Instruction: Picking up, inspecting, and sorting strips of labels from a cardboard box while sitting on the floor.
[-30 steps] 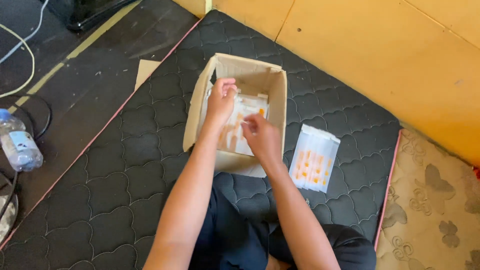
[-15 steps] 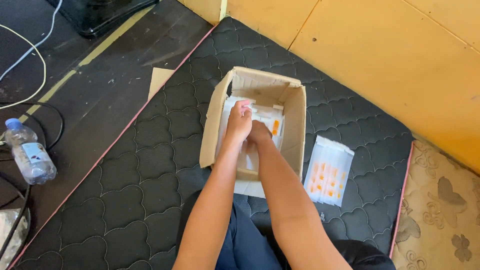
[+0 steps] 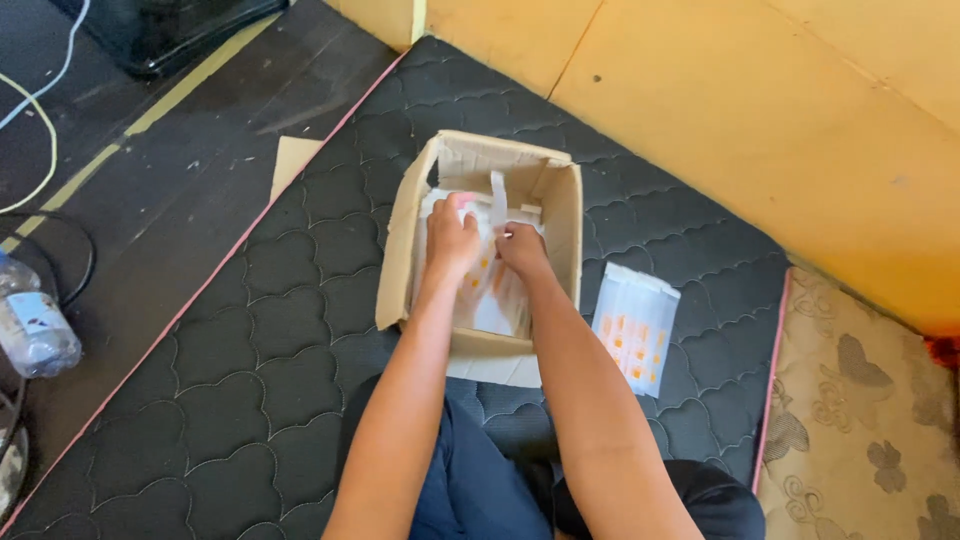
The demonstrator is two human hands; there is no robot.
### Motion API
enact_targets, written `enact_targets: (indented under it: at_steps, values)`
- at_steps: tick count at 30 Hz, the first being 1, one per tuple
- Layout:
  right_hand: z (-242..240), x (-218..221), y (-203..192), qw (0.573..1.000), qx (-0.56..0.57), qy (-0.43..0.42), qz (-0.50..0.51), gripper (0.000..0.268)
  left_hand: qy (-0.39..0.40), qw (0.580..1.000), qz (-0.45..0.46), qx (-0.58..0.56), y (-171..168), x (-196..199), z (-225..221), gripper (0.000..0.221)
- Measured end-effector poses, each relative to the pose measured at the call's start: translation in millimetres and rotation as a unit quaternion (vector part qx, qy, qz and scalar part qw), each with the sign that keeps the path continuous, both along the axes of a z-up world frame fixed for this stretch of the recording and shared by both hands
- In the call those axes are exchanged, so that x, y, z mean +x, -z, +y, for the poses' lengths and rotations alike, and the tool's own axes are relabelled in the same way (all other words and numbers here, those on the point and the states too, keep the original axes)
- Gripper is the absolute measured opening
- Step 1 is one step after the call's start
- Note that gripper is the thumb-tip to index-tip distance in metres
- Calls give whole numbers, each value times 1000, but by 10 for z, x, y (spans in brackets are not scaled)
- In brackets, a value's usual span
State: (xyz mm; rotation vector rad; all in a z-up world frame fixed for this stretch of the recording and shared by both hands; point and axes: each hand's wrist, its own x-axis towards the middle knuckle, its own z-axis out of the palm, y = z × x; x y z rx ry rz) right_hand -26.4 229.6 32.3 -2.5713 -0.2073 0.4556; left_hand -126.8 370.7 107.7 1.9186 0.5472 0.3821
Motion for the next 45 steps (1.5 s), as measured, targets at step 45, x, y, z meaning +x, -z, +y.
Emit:
enact_targets:
  at_steps: [45]
  values:
    - [-3377, -2515, -914, 847, 478, 181, 145, 17, 236, 950, 101, -177, -868, -2203, -1365, 20]
